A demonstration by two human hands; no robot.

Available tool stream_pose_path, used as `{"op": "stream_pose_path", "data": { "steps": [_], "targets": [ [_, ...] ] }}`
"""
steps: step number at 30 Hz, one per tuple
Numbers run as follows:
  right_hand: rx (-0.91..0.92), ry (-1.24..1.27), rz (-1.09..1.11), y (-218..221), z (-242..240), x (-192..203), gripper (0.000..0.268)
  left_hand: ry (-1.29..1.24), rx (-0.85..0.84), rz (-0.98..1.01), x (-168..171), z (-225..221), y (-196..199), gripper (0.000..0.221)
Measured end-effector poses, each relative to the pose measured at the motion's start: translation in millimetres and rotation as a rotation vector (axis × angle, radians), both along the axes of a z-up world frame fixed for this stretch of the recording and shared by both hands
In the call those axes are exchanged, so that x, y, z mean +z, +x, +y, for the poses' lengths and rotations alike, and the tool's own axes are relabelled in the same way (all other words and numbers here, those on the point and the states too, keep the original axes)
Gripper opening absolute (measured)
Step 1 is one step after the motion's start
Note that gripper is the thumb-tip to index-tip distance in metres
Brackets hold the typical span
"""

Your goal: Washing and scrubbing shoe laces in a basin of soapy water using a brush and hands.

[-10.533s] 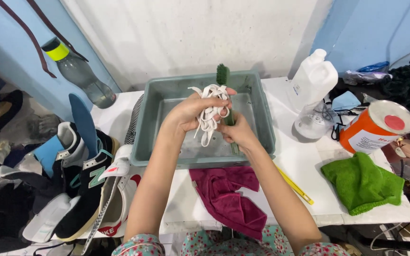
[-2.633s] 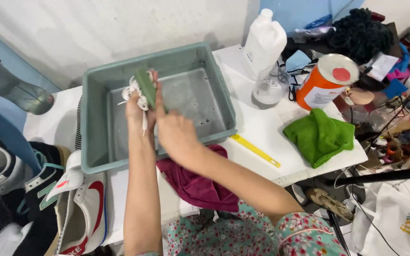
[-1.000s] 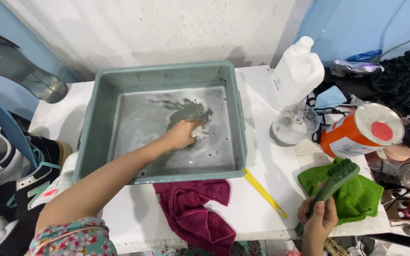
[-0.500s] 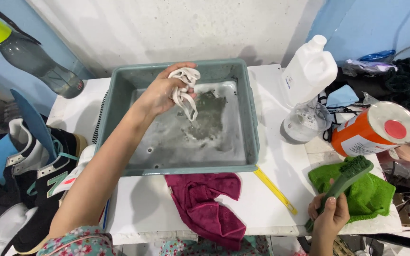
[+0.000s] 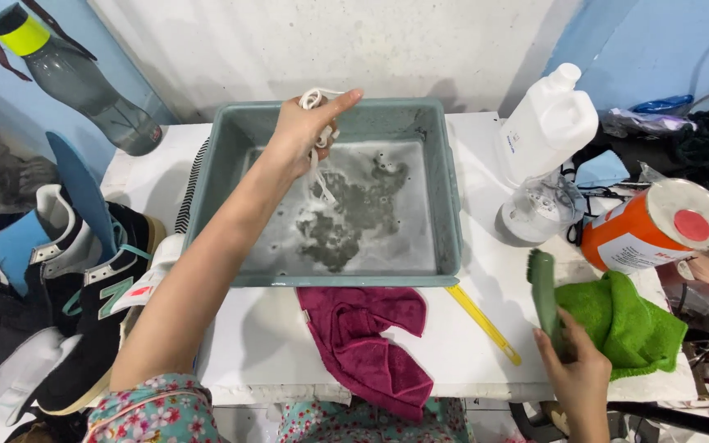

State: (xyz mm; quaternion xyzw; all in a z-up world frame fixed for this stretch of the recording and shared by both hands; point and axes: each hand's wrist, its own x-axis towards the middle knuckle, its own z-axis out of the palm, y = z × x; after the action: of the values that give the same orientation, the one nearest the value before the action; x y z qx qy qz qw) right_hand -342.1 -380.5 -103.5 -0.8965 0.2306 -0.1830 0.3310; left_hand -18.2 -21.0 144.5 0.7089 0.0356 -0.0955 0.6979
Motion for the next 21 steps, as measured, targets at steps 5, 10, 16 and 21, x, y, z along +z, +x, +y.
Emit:
{"op": "stream_pose_path", "data": {
  "steps": [5, 10, 16, 21],
  "targets": [
    [0.025, -0.273, 0.124, 5, 8, 5, 0.053, -0.105, 0.121, 0.033, -19, -5, 10, 0.050],
    [-0.033, -0.331, 0.238, 15, 15, 23, 0.052, -0.190, 0.127, -0.005, -42, -2, 20, 0.055],
    [0.022, -0.419, 0.253, 25, 4, 18, 0.050, -0.292, 0.092, -0.038, -42, 0, 14, 0.051],
    [0.073, -0.271, -0.221, 31, 20, 41, 0.034, -0.461, 0.033, -0.047, -34, 0, 5, 0.055]
  ]
}}
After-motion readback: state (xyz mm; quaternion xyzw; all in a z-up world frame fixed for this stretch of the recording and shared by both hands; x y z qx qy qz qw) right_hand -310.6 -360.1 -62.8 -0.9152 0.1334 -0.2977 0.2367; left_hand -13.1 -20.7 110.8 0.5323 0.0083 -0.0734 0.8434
